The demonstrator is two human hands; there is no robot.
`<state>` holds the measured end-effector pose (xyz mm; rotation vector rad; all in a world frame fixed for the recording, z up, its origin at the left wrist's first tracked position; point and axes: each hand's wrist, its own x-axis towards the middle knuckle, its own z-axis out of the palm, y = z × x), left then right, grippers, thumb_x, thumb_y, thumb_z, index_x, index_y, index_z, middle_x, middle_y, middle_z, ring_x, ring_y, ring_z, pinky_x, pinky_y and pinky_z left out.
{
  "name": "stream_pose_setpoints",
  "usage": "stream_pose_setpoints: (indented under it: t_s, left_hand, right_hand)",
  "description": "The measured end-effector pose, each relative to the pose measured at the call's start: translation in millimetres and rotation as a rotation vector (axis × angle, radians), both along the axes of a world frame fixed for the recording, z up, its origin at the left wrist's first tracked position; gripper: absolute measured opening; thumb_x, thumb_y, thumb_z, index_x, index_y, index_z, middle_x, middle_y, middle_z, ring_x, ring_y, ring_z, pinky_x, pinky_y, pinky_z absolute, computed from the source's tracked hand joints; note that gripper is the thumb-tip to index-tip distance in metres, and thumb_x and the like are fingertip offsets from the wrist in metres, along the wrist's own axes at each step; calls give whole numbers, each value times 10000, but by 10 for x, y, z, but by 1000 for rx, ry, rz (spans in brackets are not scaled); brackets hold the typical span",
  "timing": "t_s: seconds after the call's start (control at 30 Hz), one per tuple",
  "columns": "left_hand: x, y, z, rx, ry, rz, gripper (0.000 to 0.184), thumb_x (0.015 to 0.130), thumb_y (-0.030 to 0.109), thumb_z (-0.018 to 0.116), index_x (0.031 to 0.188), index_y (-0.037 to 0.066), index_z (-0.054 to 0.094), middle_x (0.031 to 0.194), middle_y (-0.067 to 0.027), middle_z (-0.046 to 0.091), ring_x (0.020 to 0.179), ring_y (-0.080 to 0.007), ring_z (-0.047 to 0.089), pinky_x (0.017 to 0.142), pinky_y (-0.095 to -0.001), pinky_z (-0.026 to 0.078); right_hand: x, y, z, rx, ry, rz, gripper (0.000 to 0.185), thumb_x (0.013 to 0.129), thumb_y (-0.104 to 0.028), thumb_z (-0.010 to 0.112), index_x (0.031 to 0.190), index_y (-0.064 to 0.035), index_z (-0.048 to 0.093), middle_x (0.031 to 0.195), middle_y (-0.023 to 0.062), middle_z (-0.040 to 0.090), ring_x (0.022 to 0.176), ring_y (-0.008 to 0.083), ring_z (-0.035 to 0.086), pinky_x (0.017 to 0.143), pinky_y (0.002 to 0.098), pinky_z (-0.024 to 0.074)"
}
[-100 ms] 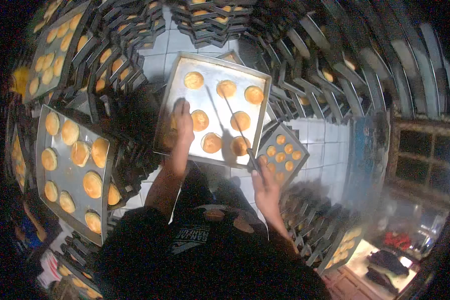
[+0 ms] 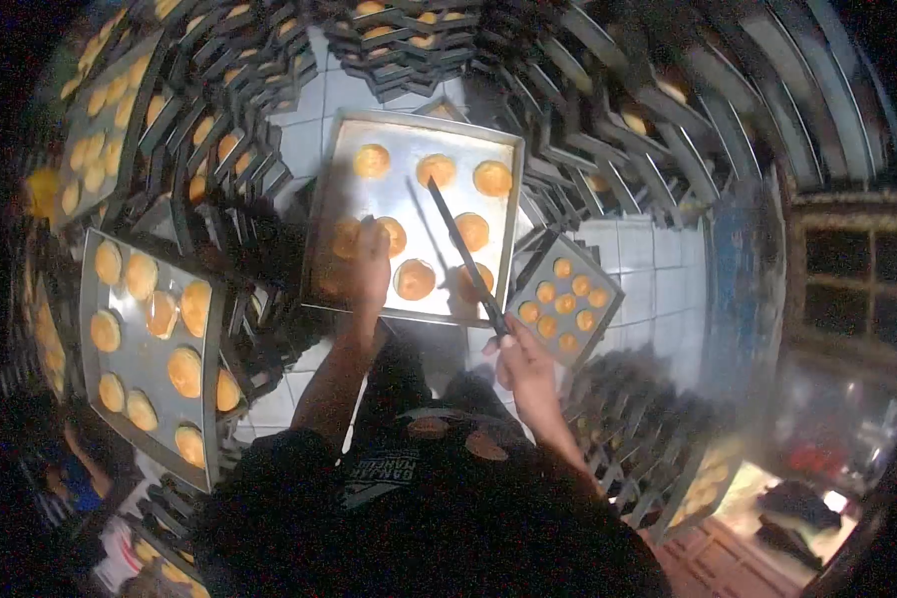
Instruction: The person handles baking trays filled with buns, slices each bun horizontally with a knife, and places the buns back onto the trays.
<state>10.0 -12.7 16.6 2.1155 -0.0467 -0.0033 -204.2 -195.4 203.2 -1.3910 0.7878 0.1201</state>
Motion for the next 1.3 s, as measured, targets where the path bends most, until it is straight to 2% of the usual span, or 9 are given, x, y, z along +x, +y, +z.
stream_pose_setpoints:
  t_s: [0.2,0.27,0.47,0.67,0.93,1.07,1.13,1.23,1.3]
  left_hand:
    - [-1213,-508,-921,146,215,-507,366,967,204,600,1274,5,588,1332,-218,566,1272,-404,503,1116,-477,376]
    - [-1567,-628,-1303,335,-458,-478,463,940,167,630,1369,25,526,1372,-218,545,1298,-440,466,1126,-514,352]
    - [-2985,-1798,-279,184,-345,-557,573,867,95,665,1405,10,489,1417,-243,512,1371,-469,401,1165,-520,298]
    - [-3807,-2900,-1434,304,-26,-875,577,947,273,660,1416,-13,484,1478,-244,454,1378,-432,409,1166,-467,309]
    - [-3113,-3493,-4891,292,714,-566,1176,848,689,641,1527,-144,164,1559,-345,290,1469,-378,315,1200,-388,277]
    - [-3041,-3808,-5343,439,871,-467,1254,826,726,639,1541,-140,81,1575,-336,257,1463,-366,327,1153,-387,356]
    - [-3162,-3808,-5714,365,863,-397,1160,862,705,611,1535,-121,151,1477,-282,450,1319,-365,507,1032,-399,476]
    - [-3312,-3746,-5730,225,845,-460,591,945,567,600,1144,12,642,799,-54,663,797,-227,658,697,-376,537]
    - [-3710,-3659,-5893,614,206,-485,402,945,404,609,974,13,699,766,-119,686,730,-257,674,624,-386,543]
  right_hand:
    - [-1264,-698,87,338,-146,157,478,1004,-124,589,1455,-38,454,1030,60,692,812,84,604,709,254,496]
    - [-1763,-881,-266,420,-180,129,395,994,-92,592,1375,-25,516,1115,91,684,1002,145,630,869,311,510]
    - [-3367,-1317,-1441,10,23,-95,322,970,-287,650,1150,-21,624,948,78,671,895,158,618,804,333,499]
    - [-4533,-1513,-1899,-241,487,-306,318,1004,-330,598,1059,-21,646,881,106,664,853,208,619,788,369,497]
    - [-5284,-1022,-3085,-138,638,-230,340,1026,-333,546,1126,-12,591,971,193,649,918,349,619,814,410,487]
    - [-5397,-1078,-3249,-44,822,-287,337,1027,-328,538,1106,-4,585,964,200,640,913,349,610,812,411,484]
    - [-5411,-1041,-3323,-34,878,-310,336,1028,-325,533,1097,0,582,961,204,635,911,349,606,811,412,483]
    - [-5345,-986,-3299,-55,944,-333,335,1030,-320,527,1082,7,577,956,209,628,907,349,599,810,413,480]
    - [-5183,-1044,-3224,-97,834,-423,328,1032,-313,512,1055,6,585,939,207,632,891,342,598,807,415,481]
